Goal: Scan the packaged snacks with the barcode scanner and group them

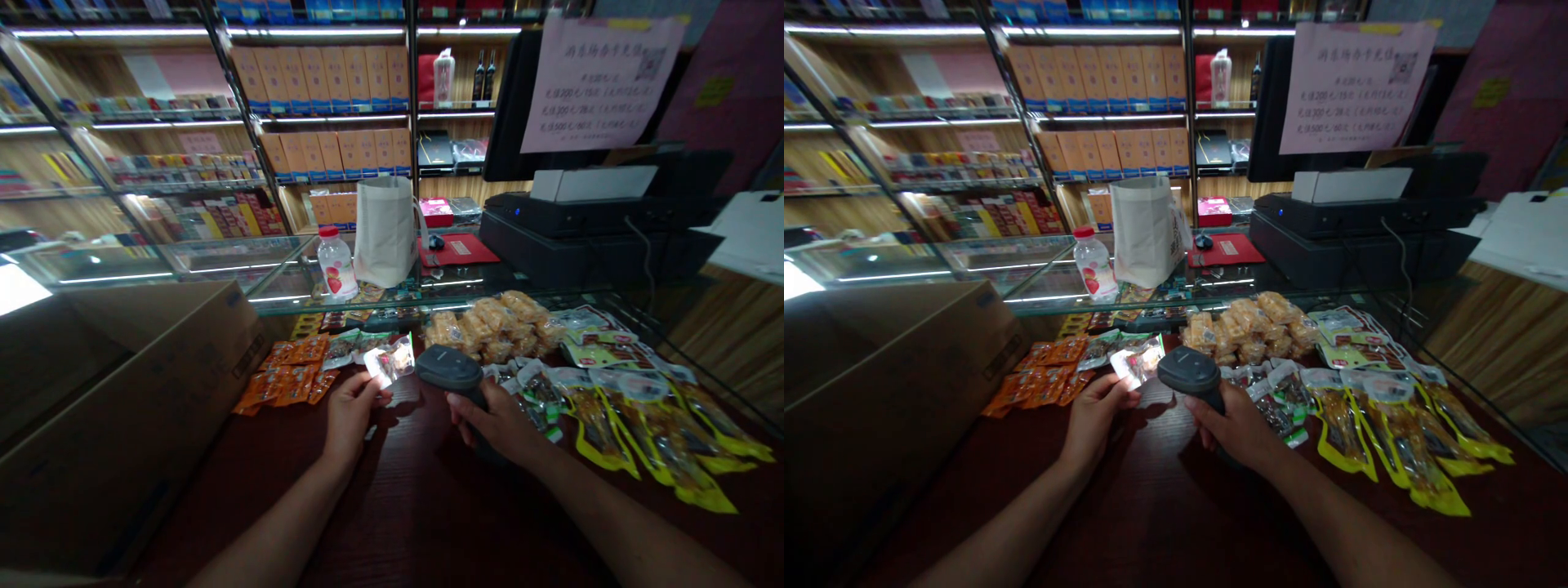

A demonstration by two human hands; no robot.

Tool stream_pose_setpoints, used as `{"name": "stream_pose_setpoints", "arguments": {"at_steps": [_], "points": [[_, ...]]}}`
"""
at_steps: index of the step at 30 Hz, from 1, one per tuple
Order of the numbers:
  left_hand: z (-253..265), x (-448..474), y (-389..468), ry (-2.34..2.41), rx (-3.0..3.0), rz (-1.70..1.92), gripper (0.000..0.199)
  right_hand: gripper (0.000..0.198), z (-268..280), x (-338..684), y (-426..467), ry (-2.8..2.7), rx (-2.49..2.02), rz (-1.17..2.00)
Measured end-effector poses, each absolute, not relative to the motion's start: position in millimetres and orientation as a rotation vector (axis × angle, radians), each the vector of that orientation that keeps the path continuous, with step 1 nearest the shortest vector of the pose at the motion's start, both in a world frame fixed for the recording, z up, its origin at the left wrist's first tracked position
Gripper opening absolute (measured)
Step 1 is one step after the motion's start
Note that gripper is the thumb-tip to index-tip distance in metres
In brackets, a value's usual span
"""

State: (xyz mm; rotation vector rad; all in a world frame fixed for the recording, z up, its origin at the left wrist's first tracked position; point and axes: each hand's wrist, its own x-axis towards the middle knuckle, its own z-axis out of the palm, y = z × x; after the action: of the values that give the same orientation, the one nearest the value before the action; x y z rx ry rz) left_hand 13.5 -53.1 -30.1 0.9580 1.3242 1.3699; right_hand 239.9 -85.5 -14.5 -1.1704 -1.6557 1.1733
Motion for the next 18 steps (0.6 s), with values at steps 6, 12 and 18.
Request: {"name": "stream_pose_setpoints", "arguments": {"at_steps": [6,12,18], "points": [[-34.9,10.3,-50.3,1.294,0.977,1.399,0.042,0.039,-18.0,240.2,-84.8,-1.645,-1.163,1.178],[-30.5,10.9,-58.5,1.232,0.800,1.362,0.030,0.041,-25.5,238.1,-81.2,-1.547,-1.155,1.265],[-12.5,-2.0,-79.8,1.208,0.523,1.197,0.010,0.041,-30.4,236.4,-76.0,-1.504,-1.109,1.270]]}}
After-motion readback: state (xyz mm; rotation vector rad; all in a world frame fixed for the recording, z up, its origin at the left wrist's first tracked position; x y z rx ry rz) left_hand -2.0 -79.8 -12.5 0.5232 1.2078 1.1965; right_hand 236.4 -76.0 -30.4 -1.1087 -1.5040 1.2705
